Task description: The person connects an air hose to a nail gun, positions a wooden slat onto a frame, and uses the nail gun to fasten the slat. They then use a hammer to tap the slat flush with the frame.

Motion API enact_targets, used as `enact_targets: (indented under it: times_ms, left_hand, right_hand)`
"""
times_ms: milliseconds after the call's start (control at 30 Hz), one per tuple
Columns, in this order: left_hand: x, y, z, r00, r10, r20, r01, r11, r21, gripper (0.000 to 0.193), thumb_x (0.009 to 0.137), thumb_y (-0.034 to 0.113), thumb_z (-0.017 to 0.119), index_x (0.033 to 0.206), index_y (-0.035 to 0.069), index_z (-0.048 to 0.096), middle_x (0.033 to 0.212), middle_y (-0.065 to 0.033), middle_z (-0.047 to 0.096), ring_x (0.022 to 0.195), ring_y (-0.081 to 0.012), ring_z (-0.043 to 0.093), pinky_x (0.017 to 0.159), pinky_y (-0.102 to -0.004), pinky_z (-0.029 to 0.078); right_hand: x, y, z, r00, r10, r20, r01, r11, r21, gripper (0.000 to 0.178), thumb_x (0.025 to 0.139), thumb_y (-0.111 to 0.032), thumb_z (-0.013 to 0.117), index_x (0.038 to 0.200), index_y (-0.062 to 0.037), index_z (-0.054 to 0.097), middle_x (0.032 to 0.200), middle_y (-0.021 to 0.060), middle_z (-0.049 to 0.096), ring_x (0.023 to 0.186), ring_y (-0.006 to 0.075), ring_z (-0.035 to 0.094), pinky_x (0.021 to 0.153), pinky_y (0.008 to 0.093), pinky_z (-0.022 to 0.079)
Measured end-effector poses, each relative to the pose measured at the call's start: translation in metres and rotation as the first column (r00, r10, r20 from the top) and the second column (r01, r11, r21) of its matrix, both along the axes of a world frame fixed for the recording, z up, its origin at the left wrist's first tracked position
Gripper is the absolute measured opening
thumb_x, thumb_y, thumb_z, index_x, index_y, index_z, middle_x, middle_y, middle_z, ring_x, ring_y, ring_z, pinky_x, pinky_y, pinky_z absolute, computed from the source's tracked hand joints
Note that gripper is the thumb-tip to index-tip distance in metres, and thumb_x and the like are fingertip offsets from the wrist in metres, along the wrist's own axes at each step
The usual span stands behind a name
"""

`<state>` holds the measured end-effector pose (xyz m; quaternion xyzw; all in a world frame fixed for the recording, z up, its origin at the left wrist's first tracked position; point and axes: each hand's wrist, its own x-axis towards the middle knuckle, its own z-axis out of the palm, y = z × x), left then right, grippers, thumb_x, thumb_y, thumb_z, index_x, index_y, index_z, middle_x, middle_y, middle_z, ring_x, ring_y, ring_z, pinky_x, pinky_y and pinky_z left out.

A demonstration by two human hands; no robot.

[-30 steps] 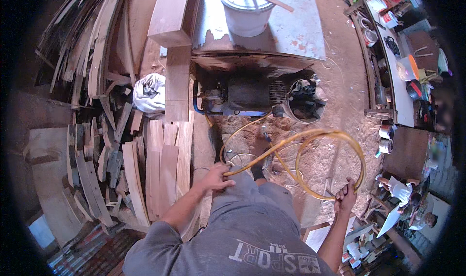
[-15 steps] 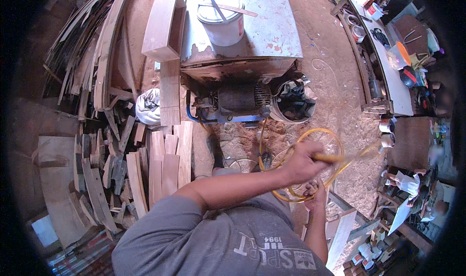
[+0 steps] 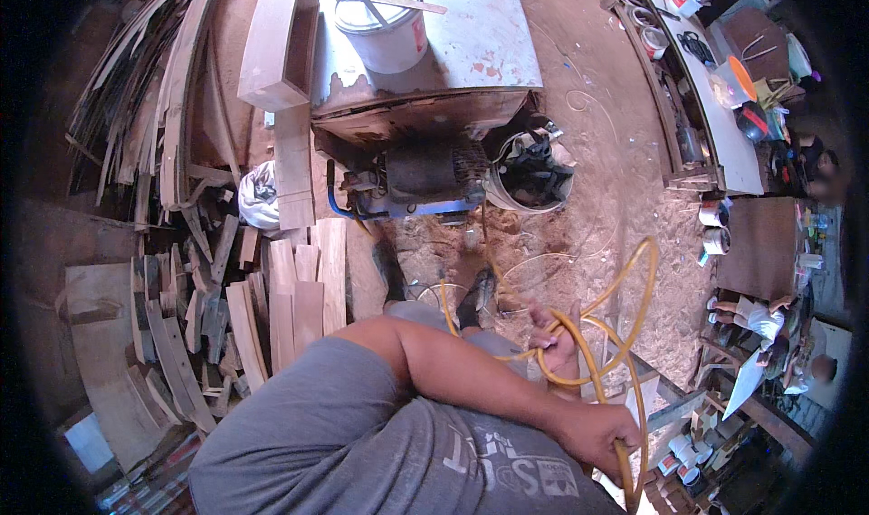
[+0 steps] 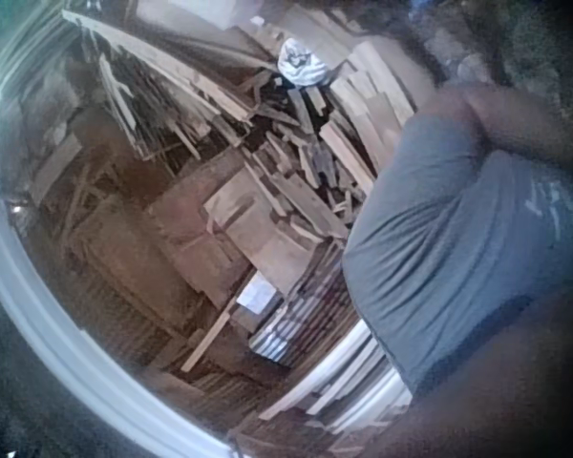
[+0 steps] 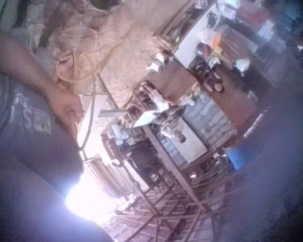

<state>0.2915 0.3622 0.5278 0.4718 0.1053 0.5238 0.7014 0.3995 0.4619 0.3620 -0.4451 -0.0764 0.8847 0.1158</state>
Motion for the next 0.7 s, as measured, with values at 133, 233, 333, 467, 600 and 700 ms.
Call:
enact_targets:
  times_ms: [133, 233, 333, 467, 600, 700]
  left_hand:
    - [-0.014, -0.007, -0.022, 0.97, 0.241, 0.022, -0.233, 0.908, 0.347, 0.04, 0.086, 0.038, 0.09, 0.099, 0.005, 0.072, 0.093, -0.0137, 0.072, 0.085, -0.0289, 0.072, 0.074, -0.0422, 0.055]
    - [-0.093, -0.003, -0.031, 0.888, 0.46, -0.019, -0.437, 0.854, 0.282, 0.045, 0.087, 0.036, 0.088, 0.116, 0.005, 0.071, 0.116, -0.0141, 0.074, 0.105, -0.0333, 0.072, 0.09, -0.0443, 0.058]
    - [-0.144, 0.001, -0.141, 0.584, 0.626, -0.516, -0.804, 0.534, -0.262, 0.03, 0.097, 0.033, 0.079, 0.101, 0.004, 0.076, 0.099, -0.0096, 0.077, 0.096, -0.0174, 0.071, 0.087, -0.0395, 0.057]
    - [-0.207, 0.047, -0.264, 0.739, 0.223, -0.636, -0.674, 0.227, -0.703, 0.048, 0.107, 0.05, 0.064, 0.117, 0.004, 0.07, 0.1, -0.0083, 0.073, 0.086, -0.0252, 0.07, 0.083, -0.0393, 0.058]
    - [-0.233, 0.129, -0.298, 0.798, 0.564, -0.21, -0.275, 0.032, -0.961, 0.051, 0.108, 0.05, 0.061, 0.129, 0.003, 0.056, 0.099, -0.0125, 0.068, 0.083, -0.0276, 0.069, 0.077, -0.0489, 0.062]
    - [-0.286, 0.188, -0.355, 0.393, 0.918, 0.053, -0.19, 0.138, -0.972, 0.036, 0.113, 0.037, 0.056, 0.119, 0.002, 0.052, 0.09, -0.0135, 0.063, 0.082, -0.0261, 0.068, 0.076, -0.0502, 0.066]
  right_hand:
    - [0.007, 0.032, -0.002, 1.0, 0.023, -0.021, -0.023, 0.999, 0.023, 0.058, 0.101, -0.023, 0.067, 0.151, -0.0074, 0.044, 0.061, -0.0031, 0.053, 0.045, 0.0083, 0.046, 0.044, 0.025, 0.044]
    - [0.014, 0.056, 0.015, 0.996, 0.067, -0.055, -0.064, 0.997, 0.052, 0.062, 0.101, -0.021, 0.067, 0.156, -0.007, 0.041, 0.06, -0.0035, 0.052, 0.045, 0.0084, 0.046, 0.044, 0.0248, 0.044]
    - [0.015, 0.069, 0.045, 0.963, 0.245, -0.112, -0.224, 0.959, 0.172, 0.065, 0.099, -0.014, 0.067, 0.157, -0.0048, 0.041, 0.057, -0.0061, 0.052, 0.042, 0.0073, 0.046, 0.041, 0.0239, 0.041]
    - [0.01, 0.061, 0.066, 0.843, 0.326, -0.427, -0.219, 0.935, 0.28, 0.064, 0.101, -0.014, 0.065, 0.157, 0.0006, 0.039, 0.056, -0.0035, 0.051, 0.04, 0.0069, 0.045, 0.04, 0.0235, 0.042]
    - [0.031, 0.042, 0.074, 0.933, 0.18, -0.311, -0.097, 0.959, 0.266, 0.062, 0.102, -0.015, 0.065, 0.157, 0.0004, 0.04, 0.057, -0.0033, 0.051, 0.041, 0.007, 0.044, 0.041, 0.0239, 0.042]
    - [0.052, 0.032, 0.083, 0.977, 0.089, -0.195, -0.028, 0.954, 0.297, 0.061, 0.103, -0.016, 0.064, 0.157, 0.0003, 0.04, 0.057, -0.0031, 0.051, 0.041, 0.0071, 0.044, 0.041, 0.0243, 0.042]
